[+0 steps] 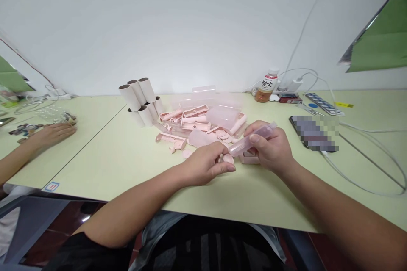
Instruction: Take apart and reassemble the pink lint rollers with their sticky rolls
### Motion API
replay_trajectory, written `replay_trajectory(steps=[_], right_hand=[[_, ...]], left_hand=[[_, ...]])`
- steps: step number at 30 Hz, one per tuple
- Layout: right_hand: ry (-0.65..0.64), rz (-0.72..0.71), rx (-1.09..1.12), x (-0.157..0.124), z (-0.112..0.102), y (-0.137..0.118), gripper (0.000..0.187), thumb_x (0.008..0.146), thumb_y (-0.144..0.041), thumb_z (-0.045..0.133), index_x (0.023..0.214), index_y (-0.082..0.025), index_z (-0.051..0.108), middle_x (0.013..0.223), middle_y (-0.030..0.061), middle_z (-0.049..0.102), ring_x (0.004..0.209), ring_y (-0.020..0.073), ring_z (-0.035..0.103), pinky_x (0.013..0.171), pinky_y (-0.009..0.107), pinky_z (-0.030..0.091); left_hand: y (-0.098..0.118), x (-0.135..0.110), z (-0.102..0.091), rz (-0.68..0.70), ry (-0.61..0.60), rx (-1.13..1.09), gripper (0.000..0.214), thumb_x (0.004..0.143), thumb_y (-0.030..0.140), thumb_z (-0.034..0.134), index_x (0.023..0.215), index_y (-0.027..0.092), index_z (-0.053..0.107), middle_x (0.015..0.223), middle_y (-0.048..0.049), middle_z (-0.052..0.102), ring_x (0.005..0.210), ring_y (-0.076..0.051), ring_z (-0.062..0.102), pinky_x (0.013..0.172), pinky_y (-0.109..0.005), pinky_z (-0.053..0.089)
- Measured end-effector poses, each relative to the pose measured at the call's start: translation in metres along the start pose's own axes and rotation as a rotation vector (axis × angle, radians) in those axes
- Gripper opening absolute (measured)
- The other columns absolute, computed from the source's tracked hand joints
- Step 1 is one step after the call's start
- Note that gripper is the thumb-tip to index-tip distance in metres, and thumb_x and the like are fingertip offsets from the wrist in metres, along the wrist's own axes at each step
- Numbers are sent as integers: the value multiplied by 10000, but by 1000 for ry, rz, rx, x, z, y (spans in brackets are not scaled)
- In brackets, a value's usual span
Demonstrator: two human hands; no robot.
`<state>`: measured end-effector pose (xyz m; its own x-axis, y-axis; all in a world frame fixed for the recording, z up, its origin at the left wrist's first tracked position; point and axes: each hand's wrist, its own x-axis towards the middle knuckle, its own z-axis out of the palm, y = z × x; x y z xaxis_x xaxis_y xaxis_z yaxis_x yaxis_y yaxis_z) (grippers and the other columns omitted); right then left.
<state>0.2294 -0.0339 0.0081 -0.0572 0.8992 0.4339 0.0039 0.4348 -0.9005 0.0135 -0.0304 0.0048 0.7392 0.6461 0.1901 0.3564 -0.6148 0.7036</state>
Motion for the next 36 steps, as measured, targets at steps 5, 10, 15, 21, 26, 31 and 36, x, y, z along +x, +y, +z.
replay_trajectory(steps=[5,10,15,21,26,31,36], right_hand=[[-21,-53,-65,-5,-1,-2,351,744,-523,776,732,-195,652,566,-23,560,411,104,467,387,245,363],[-27,-33,-112,-9,1,-7,334,734,-510,784,745,-209,641,536,-10,593,430,150,539,412,273,407],[28,-96,-97,-13,7,-6,326,731,-495,794,737,-213,630,596,19,652,487,183,610,477,314,478],[-125,-2,124,-12,9,-1,268,778,-415,785,883,-184,698,590,11,686,439,167,626,414,277,492],[-340,174,300,-13,10,5,266,832,-385,733,1004,-184,715,641,15,718,405,152,626,391,267,504],[-319,271,428,-17,20,6,261,811,-391,735,982,-201,682,631,4,723,376,171,635,349,268,506],[-280,294,495,-20,28,3,272,802,-407,718,980,-217,643,581,-18,705,342,165,605,321,265,492]], left_hand=[[-1,-2,4,-37,124,-137,447,866,619,584,969,186,544,774,14,565,672,-129,488,617,-250,373],[-1,-1,3,-39,249,-79,441,854,613,603,945,183,567,773,10,575,680,-132,498,628,-250,392],[1,-2,-1,33,246,-3,425,906,587,546,989,179,634,871,-29,657,750,-148,565,702,-268,437],[2,-3,-8,54,216,111,463,959,585,440,1013,173,644,911,-56,674,812,-176,599,729,-287,450],[1,-3,-11,45,150,338,520,965,626,378,1068,174,615,912,-67,663,843,-202,617,742,-311,460],[-1,-4,-13,24,122,459,555,969,647,313,1068,170,578,883,-69,651,831,-214,623,714,-312,457],[-2,-4,-10,50,123,434,563,964,665,289,952,168,551,846,-74,644,774,-210,627,647,-295,445]])
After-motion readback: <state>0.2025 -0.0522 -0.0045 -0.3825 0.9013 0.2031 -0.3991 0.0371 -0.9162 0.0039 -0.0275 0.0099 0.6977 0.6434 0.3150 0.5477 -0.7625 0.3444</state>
